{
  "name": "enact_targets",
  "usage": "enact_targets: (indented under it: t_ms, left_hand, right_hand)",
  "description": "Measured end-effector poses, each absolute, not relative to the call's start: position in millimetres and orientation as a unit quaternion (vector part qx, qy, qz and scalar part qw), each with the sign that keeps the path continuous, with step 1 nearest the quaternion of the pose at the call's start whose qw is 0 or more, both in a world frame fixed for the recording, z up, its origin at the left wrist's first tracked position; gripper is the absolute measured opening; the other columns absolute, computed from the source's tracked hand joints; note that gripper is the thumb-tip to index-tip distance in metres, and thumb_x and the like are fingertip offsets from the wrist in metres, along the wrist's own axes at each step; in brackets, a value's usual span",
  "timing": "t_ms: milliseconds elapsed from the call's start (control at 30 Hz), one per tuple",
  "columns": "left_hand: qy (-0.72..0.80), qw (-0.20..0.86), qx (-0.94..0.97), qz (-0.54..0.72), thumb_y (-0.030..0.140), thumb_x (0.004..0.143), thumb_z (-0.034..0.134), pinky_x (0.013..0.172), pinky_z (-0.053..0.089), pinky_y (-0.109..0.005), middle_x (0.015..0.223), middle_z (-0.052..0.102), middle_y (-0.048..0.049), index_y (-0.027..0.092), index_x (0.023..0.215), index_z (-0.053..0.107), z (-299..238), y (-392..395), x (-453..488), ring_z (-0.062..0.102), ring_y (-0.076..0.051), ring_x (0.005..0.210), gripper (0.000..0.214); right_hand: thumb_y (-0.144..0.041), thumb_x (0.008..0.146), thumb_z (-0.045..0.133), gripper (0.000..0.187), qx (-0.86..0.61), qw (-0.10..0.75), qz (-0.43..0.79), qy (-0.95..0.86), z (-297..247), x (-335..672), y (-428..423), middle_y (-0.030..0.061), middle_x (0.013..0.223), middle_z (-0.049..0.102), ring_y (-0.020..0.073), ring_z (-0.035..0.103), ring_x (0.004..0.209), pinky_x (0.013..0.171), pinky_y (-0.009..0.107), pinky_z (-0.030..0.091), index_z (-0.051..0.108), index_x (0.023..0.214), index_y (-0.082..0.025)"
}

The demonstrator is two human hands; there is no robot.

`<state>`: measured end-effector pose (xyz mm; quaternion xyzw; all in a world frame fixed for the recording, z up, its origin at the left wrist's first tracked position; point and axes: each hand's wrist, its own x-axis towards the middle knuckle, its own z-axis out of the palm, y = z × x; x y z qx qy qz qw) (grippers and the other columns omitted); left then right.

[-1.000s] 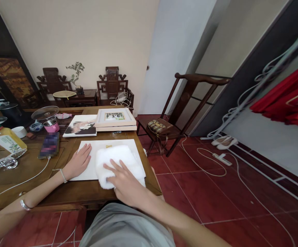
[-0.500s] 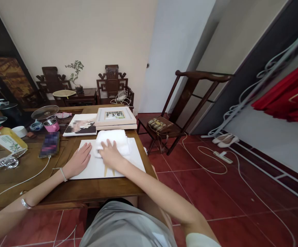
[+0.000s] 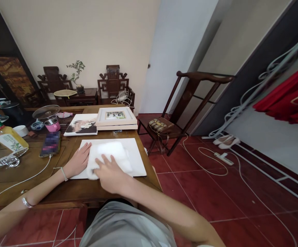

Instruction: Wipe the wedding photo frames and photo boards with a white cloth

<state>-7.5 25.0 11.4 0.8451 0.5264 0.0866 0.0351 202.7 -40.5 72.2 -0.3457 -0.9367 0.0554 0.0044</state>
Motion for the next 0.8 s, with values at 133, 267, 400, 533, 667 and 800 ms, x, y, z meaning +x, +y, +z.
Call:
enact_targets:
  t_ms: [133, 267, 400, 533, 667, 800]
  left_hand:
    - [0.539, 0.047, 0.836, 0.088, 0.027, 0.095, 0.024, 0.112, 0.024, -0.052, 0.153, 0.028, -0.0133, 0.014, 0.144, 0.032, 14, 24, -5, 0.018, -0.027, 0.143, 0.051]
    - [0.542, 0.065, 0.833, 0.086, 0.030, 0.096, 0.021, 0.112, 0.023, -0.053, 0.153, 0.026, -0.0139, 0.011, 0.143, 0.033, 17, 23, -4, 0.017, -0.027, 0.143, 0.052]
    - [0.535, 0.056, 0.839, 0.083, 0.025, 0.093, 0.026, 0.111, 0.023, -0.054, 0.153, 0.025, -0.0149, 0.011, 0.145, 0.029, 14, 24, -7, 0.017, -0.027, 0.143, 0.054]
    - [0.524, 0.039, 0.847, 0.081, 0.025, 0.094, 0.026, 0.111, 0.024, -0.052, 0.153, 0.026, -0.0140, 0.014, 0.146, 0.029, 10, 26, -10, 0.017, -0.027, 0.143, 0.053]
    - [0.524, 0.031, 0.847, 0.084, 0.024, 0.095, 0.025, 0.111, 0.025, -0.052, 0.153, 0.027, -0.0137, 0.014, 0.145, 0.029, 9, 26, -9, 0.019, -0.027, 0.143, 0.052]
    - [0.527, 0.031, 0.846, 0.081, 0.025, 0.095, 0.023, 0.111, 0.025, -0.052, 0.153, 0.028, -0.0141, 0.013, 0.144, 0.031, 11, 25, -7, 0.019, -0.027, 0.143, 0.052]
  right_hand:
    - [-0.005, 0.079, 0.045, 0.050, -0.413, 0.009, 0.031, -0.910, 61, 186, 16, 0.0190, 0.148, 0.034, 0.0398, 0.023, 0.138, 0.104, 0.065, 0.025, 0.055, 0.128, -0.013]
    - [-0.007, 0.083, 0.042, 0.047, -0.451, 0.010, 0.006, -0.892, 58, 170, 38, 0.0195, 0.148, 0.034, 0.0408, 0.024, 0.137, 0.103, 0.066, 0.025, 0.055, 0.128, -0.013]
    - [-0.008, 0.082, 0.048, 0.044, -0.454, -0.005, -0.015, -0.891, 59, 165, 7, 0.0233, 0.147, 0.033, 0.0438, 0.027, 0.135, 0.101, 0.067, 0.025, 0.057, 0.125, -0.013]
    - [-0.014, 0.081, 0.053, 0.037, -0.397, -0.032, 0.004, -0.917, 63, 179, -53, 0.0240, 0.148, 0.030, 0.0470, 0.026, 0.134, 0.102, 0.069, 0.024, 0.063, 0.117, -0.012]
    - [-0.017, 0.084, 0.051, 0.032, -0.343, -0.027, 0.029, -0.938, 67, 198, -87, 0.0192, 0.149, 0.031, 0.0443, 0.025, 0.136, 0.105, 0.065, 0.025, 0.066, 0.112, -0.014]
    - [-0.012, 0.082, 0.046, 0.035, -0.356, 0.025, 0.036, -0.934, 69, 204, -62, 0.0154, 0.145, 0.040, 0.0392, 0.030, 0.134, 0.103, 0.059, 0.031, 0.065, 0.112, -0.015]
